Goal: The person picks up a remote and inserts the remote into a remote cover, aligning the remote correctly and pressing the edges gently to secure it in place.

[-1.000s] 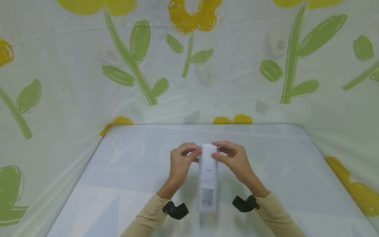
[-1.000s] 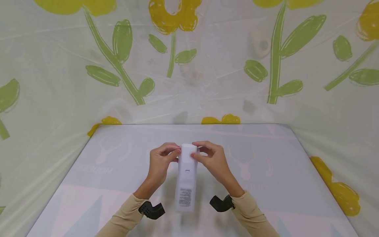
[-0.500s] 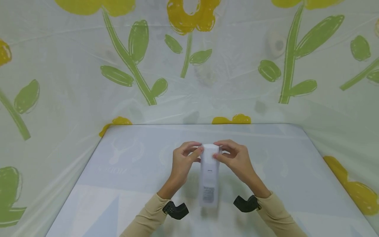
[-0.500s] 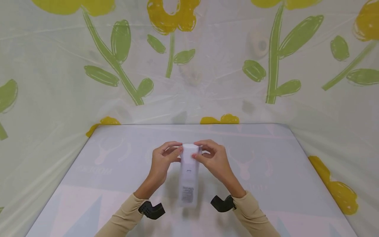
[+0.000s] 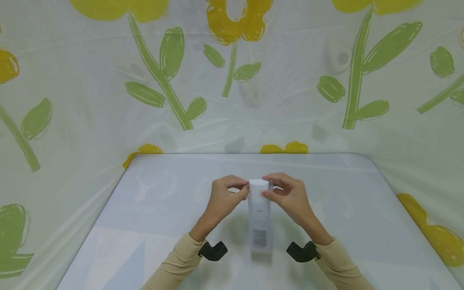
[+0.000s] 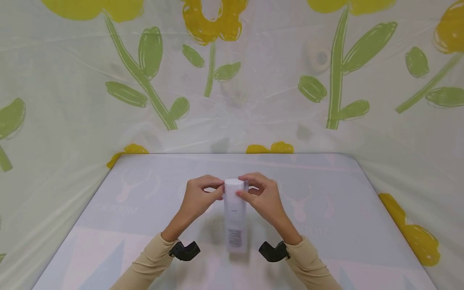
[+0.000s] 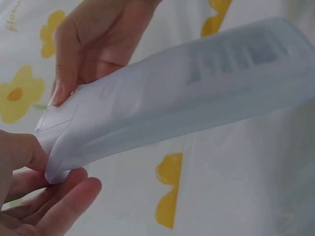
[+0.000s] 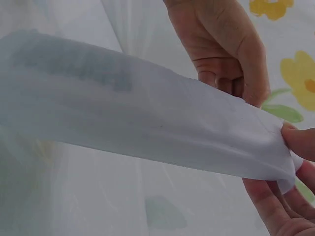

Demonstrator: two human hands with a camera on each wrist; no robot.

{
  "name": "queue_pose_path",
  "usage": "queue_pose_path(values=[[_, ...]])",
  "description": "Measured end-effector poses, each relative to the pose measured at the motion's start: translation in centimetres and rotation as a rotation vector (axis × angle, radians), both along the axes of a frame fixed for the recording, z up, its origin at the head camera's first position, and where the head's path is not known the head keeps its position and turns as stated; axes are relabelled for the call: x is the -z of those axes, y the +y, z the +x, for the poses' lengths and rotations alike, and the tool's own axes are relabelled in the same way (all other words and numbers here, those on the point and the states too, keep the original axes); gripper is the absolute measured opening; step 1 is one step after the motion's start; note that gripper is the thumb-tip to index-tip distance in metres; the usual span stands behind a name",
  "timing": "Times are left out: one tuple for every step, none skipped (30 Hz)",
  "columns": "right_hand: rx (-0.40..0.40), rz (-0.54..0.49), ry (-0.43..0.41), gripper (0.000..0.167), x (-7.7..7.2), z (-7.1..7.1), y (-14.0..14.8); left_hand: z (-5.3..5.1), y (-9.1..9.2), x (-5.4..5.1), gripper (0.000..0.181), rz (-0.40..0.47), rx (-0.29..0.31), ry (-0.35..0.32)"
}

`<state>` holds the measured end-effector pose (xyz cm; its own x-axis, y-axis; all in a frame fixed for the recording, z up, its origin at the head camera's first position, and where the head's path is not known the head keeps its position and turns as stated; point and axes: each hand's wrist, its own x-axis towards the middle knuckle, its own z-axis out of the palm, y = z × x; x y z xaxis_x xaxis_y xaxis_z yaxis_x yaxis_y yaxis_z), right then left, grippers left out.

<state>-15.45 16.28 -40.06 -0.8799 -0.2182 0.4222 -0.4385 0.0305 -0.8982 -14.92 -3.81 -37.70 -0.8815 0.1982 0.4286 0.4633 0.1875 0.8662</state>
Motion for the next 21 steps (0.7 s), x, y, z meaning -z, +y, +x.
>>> queue_pose_path(values=[[0.001, 0.008, 0.003, 0.032, 0.06, -0.02, -0.06, 0.1, 0.06, -0.15, 0.01, -0.023, -0.015, 0.017], [0.005, 0.015, 0.006, 0.032, 0.12, -0.04, -0.1, 0.19, 0.13, -0.24, 0.01, -0.039, -0.03, 0.032], [0.008, 0.02, 0.006, 0.033, 0.19, -0.07, -0.13, 0.27, 0.2, -0.3, 0.01, -0.05, -0.042, 0.043], [0.011, 0.027, 0.009, 0.033, 0.26, -0.1, -0.15, 0.33, 0.29, -0.33, 0.009, -0.06, -0.055, 0.054], [0.015, 0.034, 0.011, 0.033, 0.31, -0.13, -0.16, 0.37, 0.36, -0.34, 0.009, -0.062, -0.065, 0.061], [0.019, 0.041, 0.013, 0.034, 0.35, -0.15, -0.17, 0.43, 0.43, -0.36, 0.008, -0.061, -0.072, 0.062], [0.021, 0.047, 0.014, 0.034, 0.38, -0.19, -0.19, 0.48, 0.48, -0.42, 0.008, -0.055, -0.077, 0.057], [0.026, 0.054, 0.012, 0.034, 0.4, -0.23, -0.2, 0.51, 0.52, -0.42, 0.008, -0.047, -0.082, 0.051], [0.029, 0.062, 0.013, 0.034, 0.38, -0.23, -0.24, 0.54, 0.56, -0.42, 0.007, -0.036, -0.085, 0.041], [0.034, 0.069, 0.012, 0.033, 0.34, -0.21, -0.3, 0.57, 0.59, -0.42, 0.007, -0.027, -0.087, 0.032], [0.039, 0.076, 0.013, 0.033, 0.3, -0.18, -0.36, 0.62, 0.62, -0.45, 0.007, -0.021, -0.092, 0.024], [0.043, 0.079, 0.014, 0.032, 0.25, -0.15, -0.42, 0.67, 0.64, -0.49, 0.006, -0.017, -0.095, 0.019], [0.047, 0.081, 0.015, 0.032, 0.23, -0.11, -0.47, 0.72, 0.66, -0.54, 0.006, -0.015, -0.098, 0.015], [0.052, 0.081, 0.019, 0.031, 0.21, -0.07, -0.52, 0.76, 0.68, -0.57, 0.006, -0.013, -0.101, 0.018], [0.055, 0.081, 0.026, 0.031, 0.19, -0.03, -0.58, 0.8, 0.71, -0.58, 0.006, -0.01, -0.103, 0.021], [0.055, 0.077, 0.031, 0.031, 0.19, 0.01, -0.62, 0.83, 0.74, -0.6, 0.006, -0.01, -0.105, 0.03], [0.055, 0.074, 0.039, 0.031, 0.2, 0.03, -0.66, 0.85, 0.76, -0.6, 0.006, -0.007, -0.106, 0.041], [0.055, 0.069, 0.043, 0.031, 0.21, 0.04, -0.69, 0.86, 0.79, -0.57, 0.006, -0.001, -0.106, 0.055], [0.051, 0.067, 0.052, 0.032, 0.22, 0.03, -0.7, 0.85, 0.82, -0.52, 0.006, 0.001, -0.11, 0.075], [0.047, 0.064, 0.058, 0.032, 0.21, 0.05, -0.74, 0.83, 0.85, -0.44, 0.005, 0.005, -0.114, 0.101], [0.043, 0.063, 0.065, 0.033, 0.2, 0.06, -0.77, 0.82, 0.87, -0.36, 0.005, 0.01, -0.119, 0.127]])
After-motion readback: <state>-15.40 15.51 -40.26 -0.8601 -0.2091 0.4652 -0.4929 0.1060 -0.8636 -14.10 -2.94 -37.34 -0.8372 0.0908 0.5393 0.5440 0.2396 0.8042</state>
